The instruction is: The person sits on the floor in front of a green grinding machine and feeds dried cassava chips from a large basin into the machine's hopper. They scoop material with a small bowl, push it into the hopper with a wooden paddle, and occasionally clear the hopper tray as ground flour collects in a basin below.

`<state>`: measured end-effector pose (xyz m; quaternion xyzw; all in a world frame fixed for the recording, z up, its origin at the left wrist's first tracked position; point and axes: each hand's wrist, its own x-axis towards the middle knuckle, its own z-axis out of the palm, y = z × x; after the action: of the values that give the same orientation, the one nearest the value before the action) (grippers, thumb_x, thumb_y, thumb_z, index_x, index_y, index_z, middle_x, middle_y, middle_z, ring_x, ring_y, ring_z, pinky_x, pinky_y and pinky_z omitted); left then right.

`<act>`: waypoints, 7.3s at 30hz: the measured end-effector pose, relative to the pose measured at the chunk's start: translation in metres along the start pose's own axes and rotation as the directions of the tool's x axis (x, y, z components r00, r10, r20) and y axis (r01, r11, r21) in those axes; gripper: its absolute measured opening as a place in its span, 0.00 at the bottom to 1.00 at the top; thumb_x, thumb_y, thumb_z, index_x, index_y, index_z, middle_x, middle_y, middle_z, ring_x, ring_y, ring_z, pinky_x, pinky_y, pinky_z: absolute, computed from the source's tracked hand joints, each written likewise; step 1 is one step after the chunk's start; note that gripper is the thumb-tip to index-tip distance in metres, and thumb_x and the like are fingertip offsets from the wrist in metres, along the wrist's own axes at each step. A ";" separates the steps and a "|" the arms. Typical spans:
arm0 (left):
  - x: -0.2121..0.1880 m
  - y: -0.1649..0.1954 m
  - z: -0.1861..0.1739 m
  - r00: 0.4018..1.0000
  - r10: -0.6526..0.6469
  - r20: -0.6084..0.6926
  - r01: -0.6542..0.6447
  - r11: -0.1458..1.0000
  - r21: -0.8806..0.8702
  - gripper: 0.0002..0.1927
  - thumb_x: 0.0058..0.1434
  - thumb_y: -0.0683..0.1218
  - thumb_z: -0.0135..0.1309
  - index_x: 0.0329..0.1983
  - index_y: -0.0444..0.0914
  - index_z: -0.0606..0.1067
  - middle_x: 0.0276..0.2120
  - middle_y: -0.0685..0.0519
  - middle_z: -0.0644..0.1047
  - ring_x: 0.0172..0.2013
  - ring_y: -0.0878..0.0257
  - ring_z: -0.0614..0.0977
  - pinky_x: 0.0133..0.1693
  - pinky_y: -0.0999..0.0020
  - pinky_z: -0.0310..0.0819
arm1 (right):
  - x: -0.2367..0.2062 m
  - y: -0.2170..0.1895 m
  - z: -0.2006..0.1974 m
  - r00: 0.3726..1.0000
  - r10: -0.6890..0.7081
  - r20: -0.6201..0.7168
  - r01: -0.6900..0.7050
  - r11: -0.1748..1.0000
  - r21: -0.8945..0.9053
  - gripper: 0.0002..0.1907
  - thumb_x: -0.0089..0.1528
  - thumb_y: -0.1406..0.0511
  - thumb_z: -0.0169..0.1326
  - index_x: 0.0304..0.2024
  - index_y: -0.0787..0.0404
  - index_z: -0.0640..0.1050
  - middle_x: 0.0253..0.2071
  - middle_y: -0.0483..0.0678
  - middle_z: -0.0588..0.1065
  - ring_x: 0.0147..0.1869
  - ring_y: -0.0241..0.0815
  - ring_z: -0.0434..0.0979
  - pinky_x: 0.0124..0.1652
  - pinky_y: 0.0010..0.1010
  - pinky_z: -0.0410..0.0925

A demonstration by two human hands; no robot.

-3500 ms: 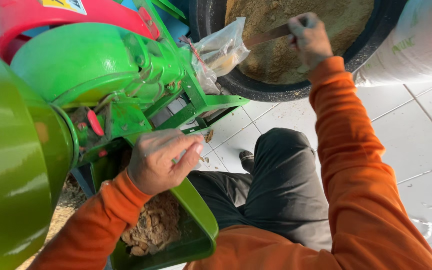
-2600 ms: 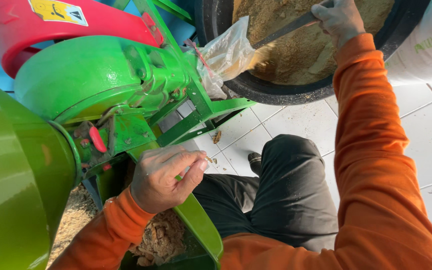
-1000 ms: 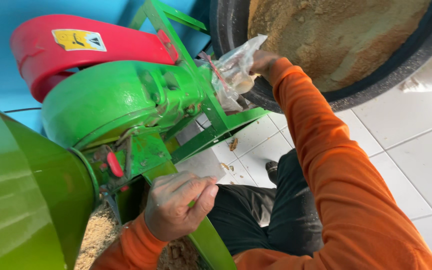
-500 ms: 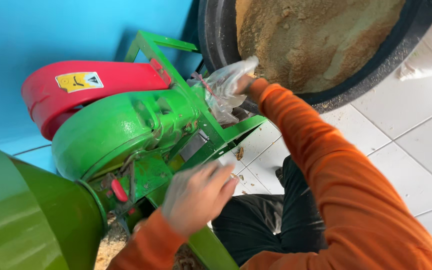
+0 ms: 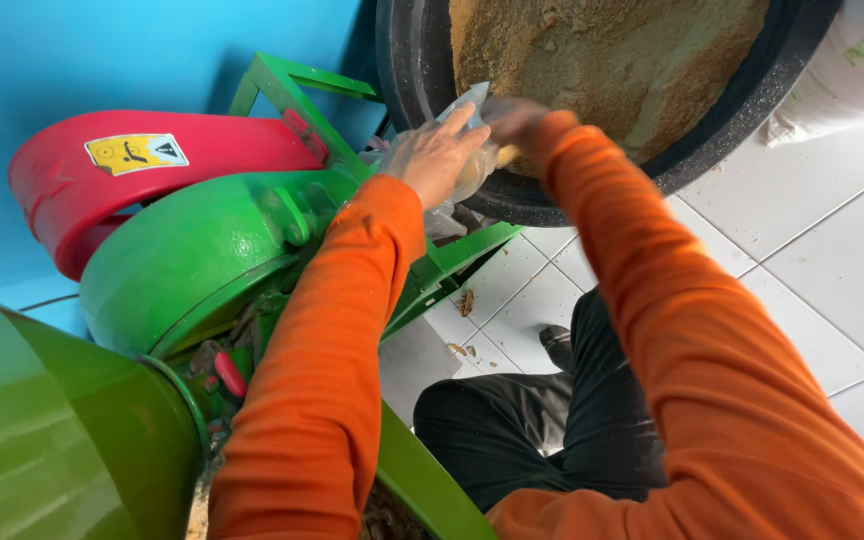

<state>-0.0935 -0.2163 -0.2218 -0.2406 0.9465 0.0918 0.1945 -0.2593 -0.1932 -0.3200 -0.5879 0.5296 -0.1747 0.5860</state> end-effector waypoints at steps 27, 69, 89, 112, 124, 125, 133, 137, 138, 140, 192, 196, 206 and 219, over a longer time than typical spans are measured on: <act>0.011 -0.013 0.032 0.993 -0.075 0.088 0.072 0.997 0.036 0.11 0.63 0.40 0.48 0.44 0.42 0.79 0.49 0.41 0.74 0.48 0.42 0.81 0.47 0.49 0.77 | 0.019 0.003 0.033 0.998 -0.002 -0.065 0.007 0.997 0.076 0.24 0.62 0.52 0.60 0.54 0.61 0.81 0.55 0.55 0.79 0.58 0.53 0.77 0.58 0.41 0.67; 0.019 0.000 0.034 0.960 -0.174 -0.219 0.085 0.927 -0.365 0.05 0.61 0.41 0.58 0.35 0.39 0.84 0.32 0.40 0.81 0.34 0.42 0.82 0.39 0.51 0.78 | -0.032 0.024 -0.006 0.989 -0.013 -0.145 0.036 0.987 0.157 0.17 0.63 0.56 0.59 0.49 0.56 0.85 0.45 0.48 0.84 0.49 0.41 0.82 0.52 0.36 0.72; 0.011 -0.015 0.025 0.941 -0.116 -0.317 0.005 0.944 -0.329 0.06 0.60 0.41 0.57 0.34 0.38 0.84 0.30 0.42 0.82 0.34 0.45 0.84 0.39 0.53 0.79 | -0.080 0.078 -0.055 0.900 -0.086 -0.427 0.183 0.964 0.192 0.12 0.71 0.67 0.55 0.55 0.64 0.80 0.44 0.49 0.80 0.47 0.39 0.81 0.52 0.32 0.74; 0.013 -0.001 0.039 0.986 -0.014 -0.166 -0.045 0.938 -0.343 0.06 0.59 0.39 0.57 0.28 0.35 0.81 0.29 0.40 0.80 0.35 0.44 0.84 0.44 0.52 0.79 | -0.017 0.045 0.014 0.956 -0.092 -0.280 0.111 0.992 0.052 0.14 0.60 0.61 0.62 0.48 0.55 0.84 0.43 0.47 0.83 0.45 0.43 0.81 0.48 0.37 0.72; 0.013 0.001 0.035 0.945 -0.071 -0.319 0.044 0.995 -0.092 0.06 0.61 0.35 0.54 0.39 0.30 0.80 0.36 0.38 0.79 0.33 0.46 0.85 0.39 0.54 0.80 | -0.001 0.005 0.031 0.984 0.113 -0.140 -0.060 0.941 0.333 0.21 0.51 0.65 0.62 0.49 0.59 0.83 0.44 0.52 0.81 0.49 0.49 0.80 0.53 0.41 0.71; 0.013 0.002 0.035 0.948 -0.085 -0.306 0.064 0.995 -0.078 0.06 0.59 0.36 0.55 0.38 0.31 0.80 0.38 0.38 0.79 0.34 0.45 0.85 0.38 0.55 0.80 | 0.000 0.005 0.033 0.993 0.068 -0.099 -0.021 0.909 0.415 0.20 0.51 0.65 0.64 0.47 0.63 0.83 0.43 0.53 0.81 0.49 0.50 0.80 0.53 0.41 0.72; -0.002 0.003 0.021 0.989 -0.105 -0.100 0.101 0.994 -0.042 0.14 0.63 0.46 0.59 0.51 0.42 0.73 0.44 0.40 0.73 0.36 0.40 0.83 0.37 0.48 0.78 | 0.012 0.025 0.048 0.937 -0.162 -0.308 0.264 0.907 0.327 0.20 0.51 0.63 0.67 0.44 0.63 0.80 0.44 0.54 0.81 0.47 0.48 0.80 0.47 0.38 0.71; -0.001 0.005 0.018 0.992 -0.047 -0.113 0.041 0.998 -0.054 0.21 0.61 0.40 0.55 0.58 0.48 0.73 0.44 0.42 0.74 0.43 0.40 0.81 0.43 0.43 0.73 | 0.016 0.027 0.059 0.951 -0.109 -0.288 0.229 0.877 0.424 0.16 0.58 0.61 0.63 0.45 0.63 0.81 0.45 0.53 0.81 0.47 0.45 0.81 0.48 0.37 0.72; 0.002 0.007 0.019 0.996 -0.053 -0.077 0.051 0.998 -0.031 0.24 0.61 0.39 0.53 0.59 0.51 0.73 0.44 0.44 0.74 0.45 0.42 0.81 0.45 0.42 0.72 | 0.018 0.026 0.062 0.953 -0.118 -0.279 0.232 0.874 0.426 0.16 0.59 0.61 0.63 0.45 0.63 0.81 0.45 0.53 0.81 0.47 0.44 0.81 0.48 0.37 0.72; -0.002 0.012 0.025 0.998 -0.044 -0.037 0.044 0.999 -0.020 0.26 0.63 0.39 0.49 0.63 0.55 0.73 0.46 0.45 0.75 0.46 0.42 0.81 0.47 0.41 0.70 | 0.018 0.024 0.067 0.952 -0.140 -0.274 0.244 0.886 0.394 0.16 0.59 0.61 0.63 0.46 0.62 0.82 0.45 0.52 0.81 0.47 0.44 0.81 0.48 0.37 0.72; -0.147 0.207 -0.106 0.999 -0.010 -0.042 -0.004 0.949 -0.317 0.35 0.67 0.48 0.57 0.76 0.39 0.59 0.66 0.41 0.68 0.62 0.42 0.77 0.62 0.52 0.73 | -0.114 0.103 0.039 0.956 0.161 -0.244 -0.290 0.630 -0.720 0.12 0.66 0.62 0.51 0.43 0.53 0.85 0.45 0.48 0.83 0.51 0.50 0.84 0.42 0.42 0.75; -0.102 0.174 -0.067 0.998 -0.044 -0.039 0.037 0.985 -0.171 0.32 0.61 0.45 0.58 0.70 0.43 0.66 0.68 0.36 0.64 0.56 0.39 0.78 0.53 0.51 0.74 | -0.115 0.087 0.030 0.948 -0.003 -0.317 -0.267 0.534 -0.802 0.12 0.65 0.59 0.51 0.39 0.49 0.86 0.42 0.44 0.83 0.48 0.46 0.83 0.41 0.39 0.74; 0.007 0.085 0.041 0.996 0.025 0.086 -0.044 0.974 0.223 0.34 0.58 0.34 0.49 0.69 0.47 0.67 0.75 0.43 0.57 0.37 0.48 0.85 0.37 0.49 0.79 | -0.123 0.102 0.024 0.836 0.008 -0.548 -0.391 0.709 -0.587 0.10 0.67 0.64 0.49 0.44 0.57 0.81 0.40 0.56 0.80 0.40 0.53 0.84 0.34 0.41 0.74; 0.018 0.049 0.045 0.906 -0.394 -0.157 0.408 0.911 0.064 0.15 0.54 0.37 0.52 0.46 0.37 0.77 0.47 0.42 0.77 0.40 0.39 0.83 0.43 0.41 0.76 | -0.173 0.107 0.016 0.920 0.127 -0.371 -0.334 0.750 -0.571 0.17 0.68 0.66 0.45 0.58 0.48 0.75 0.33 0.57 0.79 0.32 0.52 0.84 0.30 0.43 0.75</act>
<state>-0.1177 -0.1695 -0.2661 -0.4264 0.8913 -0.0127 0.1535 -0.3566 -0.0153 -0.3456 -0.6426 0.7113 -0.0046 0.2848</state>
